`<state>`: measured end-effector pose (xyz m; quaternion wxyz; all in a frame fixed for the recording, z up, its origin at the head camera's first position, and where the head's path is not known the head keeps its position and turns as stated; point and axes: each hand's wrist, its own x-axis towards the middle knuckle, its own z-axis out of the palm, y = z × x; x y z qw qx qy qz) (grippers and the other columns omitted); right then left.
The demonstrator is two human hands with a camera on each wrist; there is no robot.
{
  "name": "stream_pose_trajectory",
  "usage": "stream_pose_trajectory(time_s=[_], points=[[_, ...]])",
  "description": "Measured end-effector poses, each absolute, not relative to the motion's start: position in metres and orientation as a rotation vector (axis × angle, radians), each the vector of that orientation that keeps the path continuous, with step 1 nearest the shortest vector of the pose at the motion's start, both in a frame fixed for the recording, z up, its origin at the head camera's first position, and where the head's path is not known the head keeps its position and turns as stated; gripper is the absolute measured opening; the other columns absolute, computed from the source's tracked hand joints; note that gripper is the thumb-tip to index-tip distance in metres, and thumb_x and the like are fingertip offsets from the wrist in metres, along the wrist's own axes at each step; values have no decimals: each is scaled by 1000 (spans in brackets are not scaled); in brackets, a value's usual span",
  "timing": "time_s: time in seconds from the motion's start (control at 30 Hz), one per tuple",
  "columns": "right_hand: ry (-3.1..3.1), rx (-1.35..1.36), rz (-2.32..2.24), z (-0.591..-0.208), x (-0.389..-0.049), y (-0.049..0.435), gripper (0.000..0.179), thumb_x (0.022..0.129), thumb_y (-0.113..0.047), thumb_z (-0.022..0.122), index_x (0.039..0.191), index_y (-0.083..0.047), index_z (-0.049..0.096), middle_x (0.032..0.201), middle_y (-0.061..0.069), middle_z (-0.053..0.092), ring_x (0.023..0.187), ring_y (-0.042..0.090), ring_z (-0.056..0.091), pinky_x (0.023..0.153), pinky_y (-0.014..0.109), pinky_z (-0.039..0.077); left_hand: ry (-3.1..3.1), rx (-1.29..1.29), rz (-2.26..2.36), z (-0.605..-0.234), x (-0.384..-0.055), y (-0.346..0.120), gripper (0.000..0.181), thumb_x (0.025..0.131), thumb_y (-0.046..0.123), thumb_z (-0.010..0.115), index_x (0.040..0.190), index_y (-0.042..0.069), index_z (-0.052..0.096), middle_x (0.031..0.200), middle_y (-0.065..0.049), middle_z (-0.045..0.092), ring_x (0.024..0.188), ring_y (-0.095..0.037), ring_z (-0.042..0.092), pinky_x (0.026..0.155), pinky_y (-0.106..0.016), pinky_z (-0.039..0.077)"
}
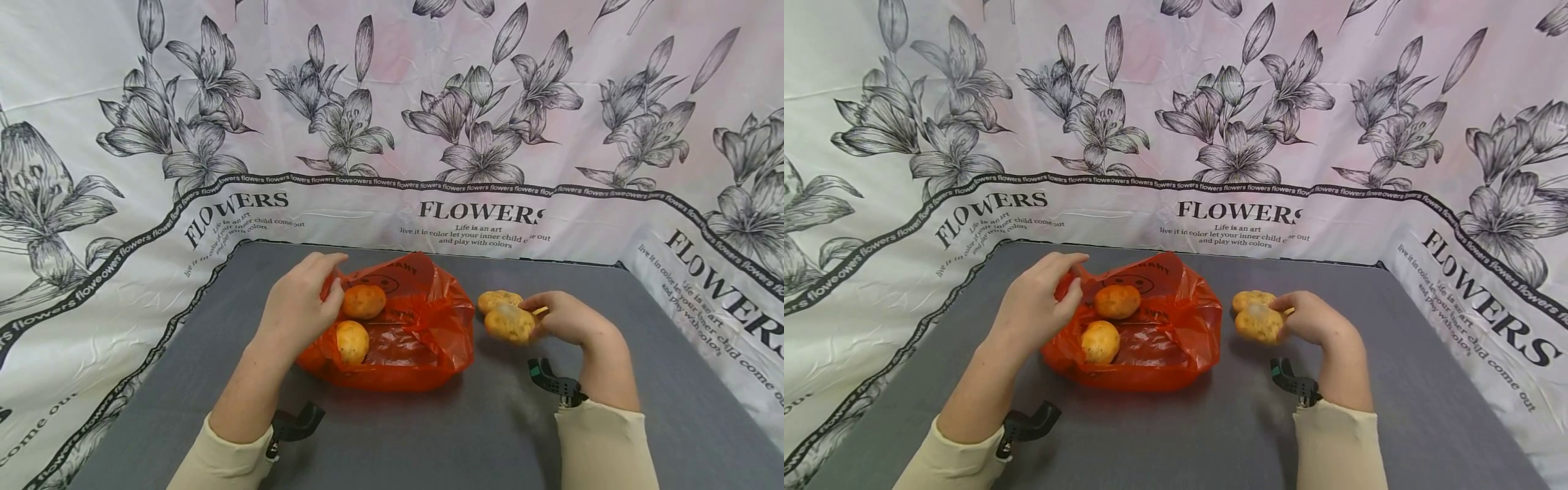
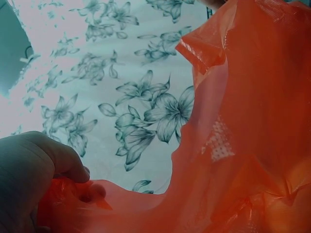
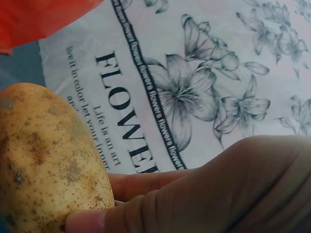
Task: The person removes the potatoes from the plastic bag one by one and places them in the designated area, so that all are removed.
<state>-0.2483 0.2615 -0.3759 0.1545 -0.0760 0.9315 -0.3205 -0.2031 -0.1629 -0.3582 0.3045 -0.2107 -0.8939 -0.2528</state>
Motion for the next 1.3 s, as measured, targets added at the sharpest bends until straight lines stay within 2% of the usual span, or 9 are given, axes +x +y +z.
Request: stream_pose_trajectory(time_s=[0.27, 0.57, 1.0, 1.3], points=[[2705, -242, -864, -386, -253, 264, 61, 74, -2, 77, 132, 8, 62, 134, 29, 57, 111, 37, 55, 90, 50, 47, -2362, -559, -666, -358, -203, -162, 35, 92, 3, 63, 126, 5, 69, 99, -6, 66, 76, -19, 56, 64, -37, 50], [2730, -212, -855, -394, -257, 263, 59, 69, 0, 78, 127, 6, 67, 132, 27, 57, 109, 36, 54, 85, 43, 48, -2360, -562, -665, -358, -203, -162, 34, 92, 4, 63, 125, 5, 69, 99, -5, 65, 76, -18, 56, 64, -37, 50], [2704, -164, -863, -397, -259, 262, 59, 71, 1, 78, 128, 7, 65, 134, 26, 54, 112, 36, 52, 88, 47, 49, -2374, -563, -664, -359, -204, -161, 34, 92, 4, 64, 126, 5, 69, 97, -5, 65, 76, -19, 57, 65, -37, 51], [2620, -170, -857, -396, -261, 264, 60, 74, 3, 75, 132, 8, 61, 135, 27, 55, 117, 38, 51, 95, 53, 47, -2386, -561, -661, -359, -205, -161, 34, 93, 4, 63, 126, 5, 69, 96, -6, 65, 77, -20, 58, 65, -38, 51]])
